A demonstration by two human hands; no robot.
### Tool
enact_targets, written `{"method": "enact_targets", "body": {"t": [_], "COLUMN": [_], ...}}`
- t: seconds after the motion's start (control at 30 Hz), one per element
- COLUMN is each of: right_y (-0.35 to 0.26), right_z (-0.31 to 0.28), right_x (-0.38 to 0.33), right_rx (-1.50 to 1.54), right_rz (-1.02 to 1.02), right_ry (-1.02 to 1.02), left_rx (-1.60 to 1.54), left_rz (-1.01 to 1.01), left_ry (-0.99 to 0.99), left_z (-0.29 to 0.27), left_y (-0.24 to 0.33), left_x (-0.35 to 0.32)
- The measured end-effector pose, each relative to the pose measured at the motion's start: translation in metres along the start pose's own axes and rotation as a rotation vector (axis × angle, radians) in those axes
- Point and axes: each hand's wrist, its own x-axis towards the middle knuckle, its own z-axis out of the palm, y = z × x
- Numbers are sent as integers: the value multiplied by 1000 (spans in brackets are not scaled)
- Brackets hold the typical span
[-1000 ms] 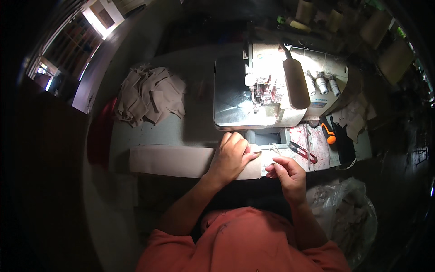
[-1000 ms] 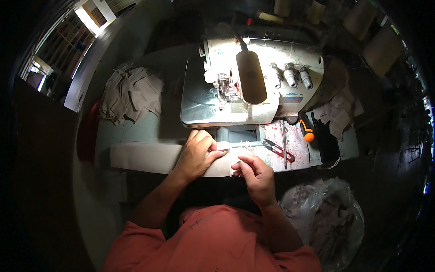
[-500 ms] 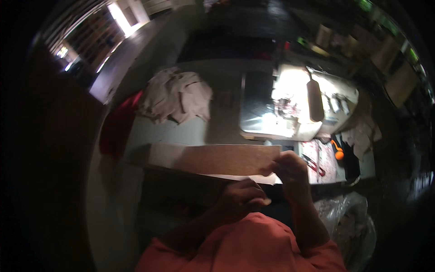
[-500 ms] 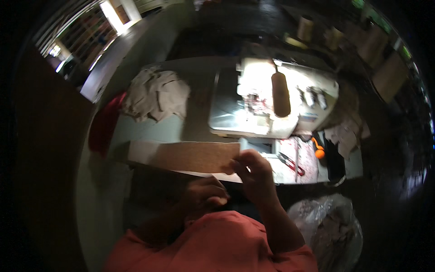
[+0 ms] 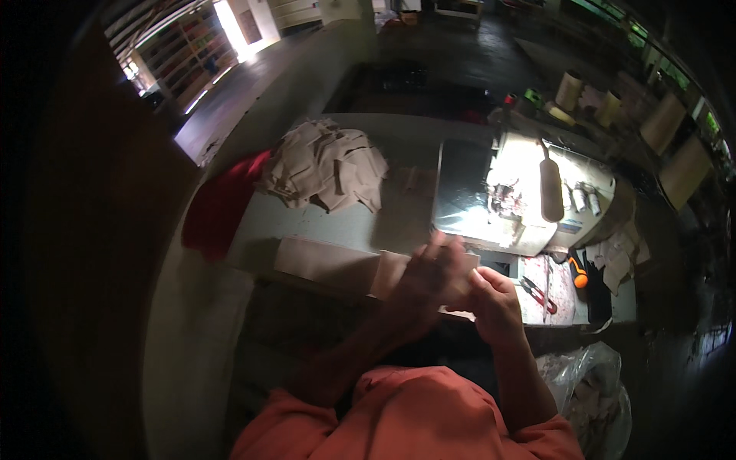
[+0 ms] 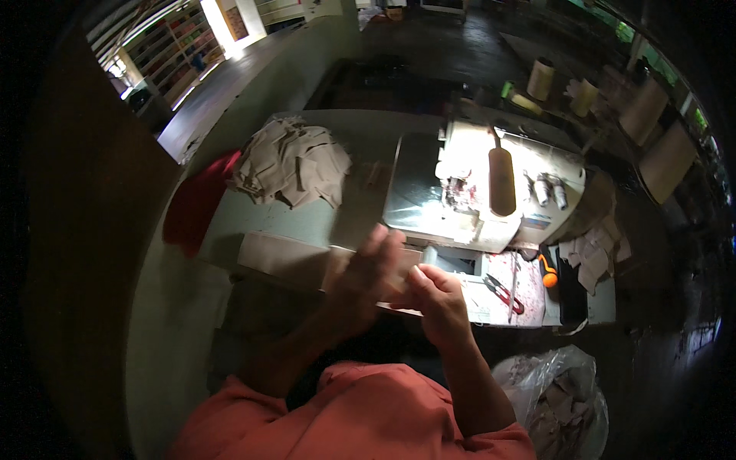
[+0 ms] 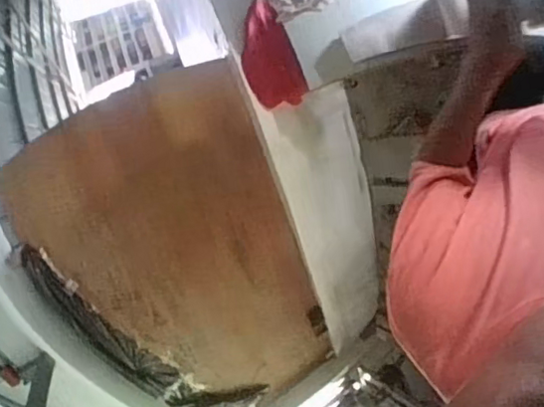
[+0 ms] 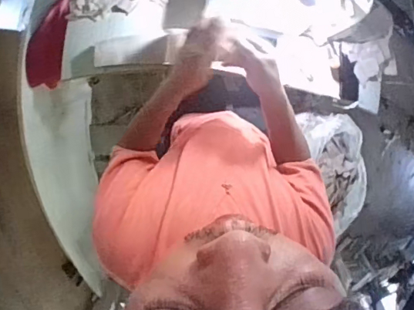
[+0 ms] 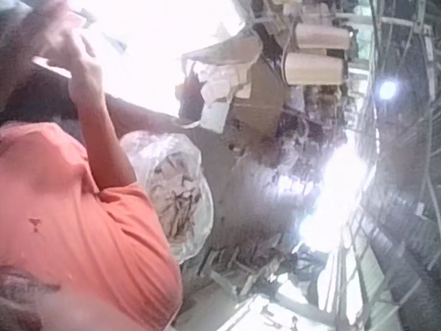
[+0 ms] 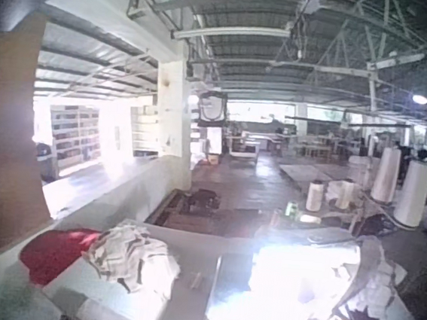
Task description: The person repeatedly folds small rectangular pieces of light-colored fabric by hand at a sewing machine table. They pick up each piece, fold it in half, and place it on a growing stack. The person also gathers a larger pile of similar fabric pieces and places them into a clear plastic bag.
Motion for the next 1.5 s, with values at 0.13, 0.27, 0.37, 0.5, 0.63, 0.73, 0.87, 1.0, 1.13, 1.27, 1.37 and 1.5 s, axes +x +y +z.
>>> {"method": "enact_targets", "body": {"t": [0.13,0.27,0.37,0.5,0.63,0.73,0.87,1.0,1.13,1.27,1.37,1.5], "right_y": [-3,-1,-2,-4,-7,-11,-14,-19,-12,-1,9,15], "right_z": [-12,-18,-16,-16,-14,-14,-17,-21,-30,-36,-37,-31], "right_x": [-12,-15,-16,-17,-20,-17,8,28,35,36,37,26], "right_rx": [2,-149,-178,-260,-222,-196,-209,-234,-215,-140,-108,-80], "right_rz": [13,-53,-105,-124,-96,-99,-155,-219,-226,-132,-136,-232], "right_ry": [-24,-54,-77,-39,-10,1,91,192,164,153,175,189], "left_rx": [-54,-405,-749,-980,-804,-669,-510,-463,-454,-271,-152,-23], "left_rz": [-27,-140,-271,-486,-444,-348,-280,-187,-168,23,136,117], "left_ry": [-152,-278,-319,-398,-294,-207,-172,-157,-150,-102,-77,-150], "left_z": [16,11,18,5,-2,-2,6,19,24,36,42,40], "left_y": [24,12,-14,-12,-6,-5,-15,-31,-33,-43,-47,-41], "left_x": [5,13,21,38,45,53,77,96,105,104,100,90]}}
